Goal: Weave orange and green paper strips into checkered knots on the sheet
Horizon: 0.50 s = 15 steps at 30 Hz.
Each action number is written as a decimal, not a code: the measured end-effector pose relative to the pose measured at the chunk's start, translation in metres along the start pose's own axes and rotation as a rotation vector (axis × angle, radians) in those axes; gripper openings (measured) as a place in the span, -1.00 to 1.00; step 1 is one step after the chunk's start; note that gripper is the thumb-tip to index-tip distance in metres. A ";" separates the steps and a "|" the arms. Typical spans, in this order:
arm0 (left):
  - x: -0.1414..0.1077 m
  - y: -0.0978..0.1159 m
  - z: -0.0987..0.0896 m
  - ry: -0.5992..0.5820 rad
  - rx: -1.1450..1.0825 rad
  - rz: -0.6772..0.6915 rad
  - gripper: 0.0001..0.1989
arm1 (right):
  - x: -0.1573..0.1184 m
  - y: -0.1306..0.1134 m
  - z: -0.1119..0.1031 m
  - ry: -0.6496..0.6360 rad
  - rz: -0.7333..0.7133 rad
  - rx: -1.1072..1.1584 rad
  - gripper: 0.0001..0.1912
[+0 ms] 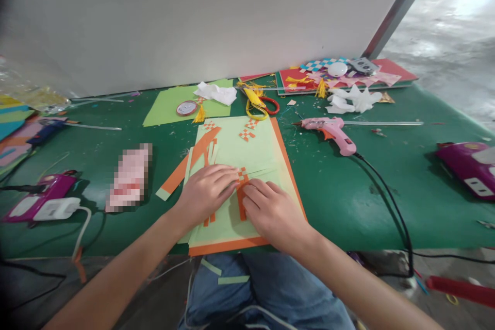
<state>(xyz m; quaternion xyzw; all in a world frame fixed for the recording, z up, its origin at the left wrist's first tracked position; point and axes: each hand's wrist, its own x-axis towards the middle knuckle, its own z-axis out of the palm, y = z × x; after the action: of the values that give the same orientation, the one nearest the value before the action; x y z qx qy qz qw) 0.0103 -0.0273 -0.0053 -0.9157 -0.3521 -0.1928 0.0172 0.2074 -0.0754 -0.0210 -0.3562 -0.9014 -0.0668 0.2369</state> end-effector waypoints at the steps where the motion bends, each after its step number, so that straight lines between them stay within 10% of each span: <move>1: 0.000 0.000 0.000 0.007 0.006 0.006 -0.79 | 0.000 0.000 0.000 -0.006 -0.008 -0.003 -0.80; 15: 0.000 0.000 0.003 0.042 0.054 0.056 -0.81 | -0.003 0.000 -0.004 -0.040 -0.076 -0.072 -0.80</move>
<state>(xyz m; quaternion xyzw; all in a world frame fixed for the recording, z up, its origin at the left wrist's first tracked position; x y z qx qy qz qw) 0.0114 -0.0273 -0.0085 -0.9203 -0.3308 -0.2017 0.0547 0.2107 -0.0789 -0.0185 -0.3314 -0.9158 -0.1010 0.2031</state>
